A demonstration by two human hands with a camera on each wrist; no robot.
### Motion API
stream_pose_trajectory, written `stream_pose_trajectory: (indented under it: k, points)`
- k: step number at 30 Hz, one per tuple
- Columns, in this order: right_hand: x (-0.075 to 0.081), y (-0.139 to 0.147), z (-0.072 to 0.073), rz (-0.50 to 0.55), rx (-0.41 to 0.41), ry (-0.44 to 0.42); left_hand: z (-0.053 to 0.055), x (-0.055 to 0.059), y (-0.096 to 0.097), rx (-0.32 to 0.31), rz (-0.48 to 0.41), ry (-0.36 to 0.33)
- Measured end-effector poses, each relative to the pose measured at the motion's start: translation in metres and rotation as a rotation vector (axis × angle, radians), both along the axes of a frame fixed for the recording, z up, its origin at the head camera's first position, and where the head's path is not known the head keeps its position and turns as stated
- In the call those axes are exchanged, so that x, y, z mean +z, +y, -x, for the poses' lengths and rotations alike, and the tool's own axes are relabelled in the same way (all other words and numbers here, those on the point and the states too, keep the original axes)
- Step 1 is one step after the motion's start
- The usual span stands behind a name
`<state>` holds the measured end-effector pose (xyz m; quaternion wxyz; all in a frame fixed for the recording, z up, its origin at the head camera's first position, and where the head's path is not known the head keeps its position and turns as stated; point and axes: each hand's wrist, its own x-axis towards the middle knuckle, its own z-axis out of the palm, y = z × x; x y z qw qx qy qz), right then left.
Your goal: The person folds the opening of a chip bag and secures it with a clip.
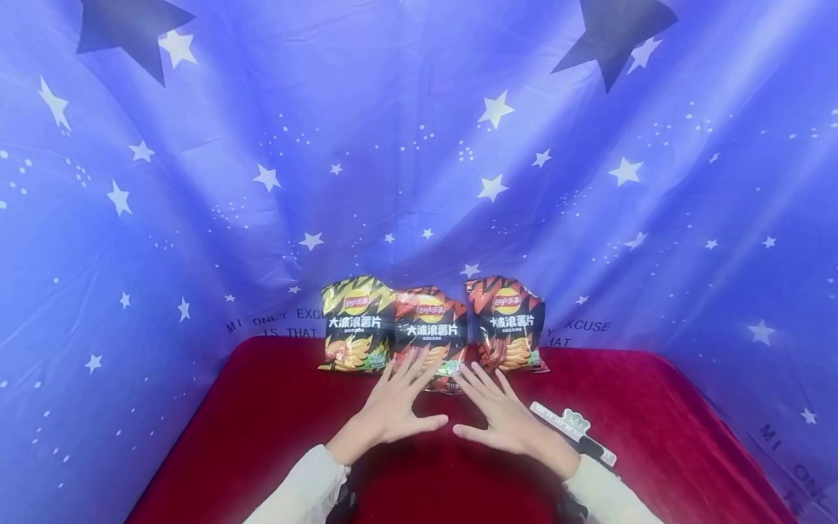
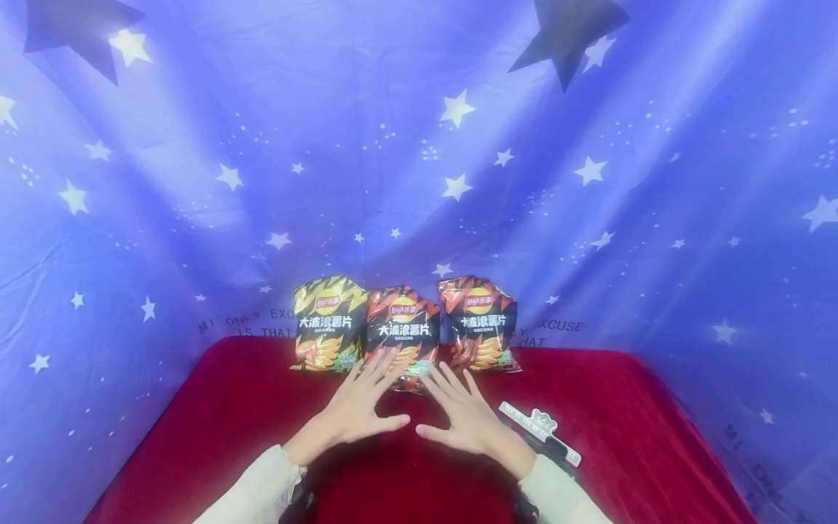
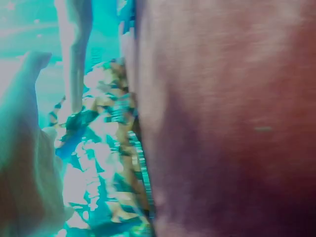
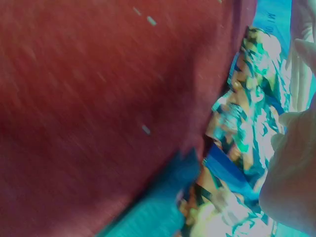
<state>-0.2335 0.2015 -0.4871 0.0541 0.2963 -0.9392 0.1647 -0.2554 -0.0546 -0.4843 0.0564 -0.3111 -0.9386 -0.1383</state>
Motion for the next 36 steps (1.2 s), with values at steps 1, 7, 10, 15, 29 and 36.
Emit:
stream_pose_trajectory:
  k: [1,7,10,15,29,36]
  points:
    - [0.004,0.001,0.002,0.011,0.005,-0.001,0.002,0.004,0.001,0.004,-0.016,-0.009]
    - [0.036,0.017,0.016,0.081,-0.001,-0.025,0.017,0.034,0.011,0.036,-0.113,-0.072]
    - [0.056,0.03,0.024,0.155,-0.014,-0.06,0.024,0.05,0.02,0.034,-0.216,-0.131]
    - [0.084,0.053,0.042,0.307,-0.021,-0.129,0.035,0.072,0.037,-0.017,-0.512,-0.296]
    - [0.101,0.107,0.084,0.791,-0.273,-0.482,0.078,0.072,0.087,-0.016,-1.247,-0.93]
    - [0.078,0.129,0.097,0.983,-0.383,-0.703,0.091,0.057,0.106,0.013,-1.341,-0.981]
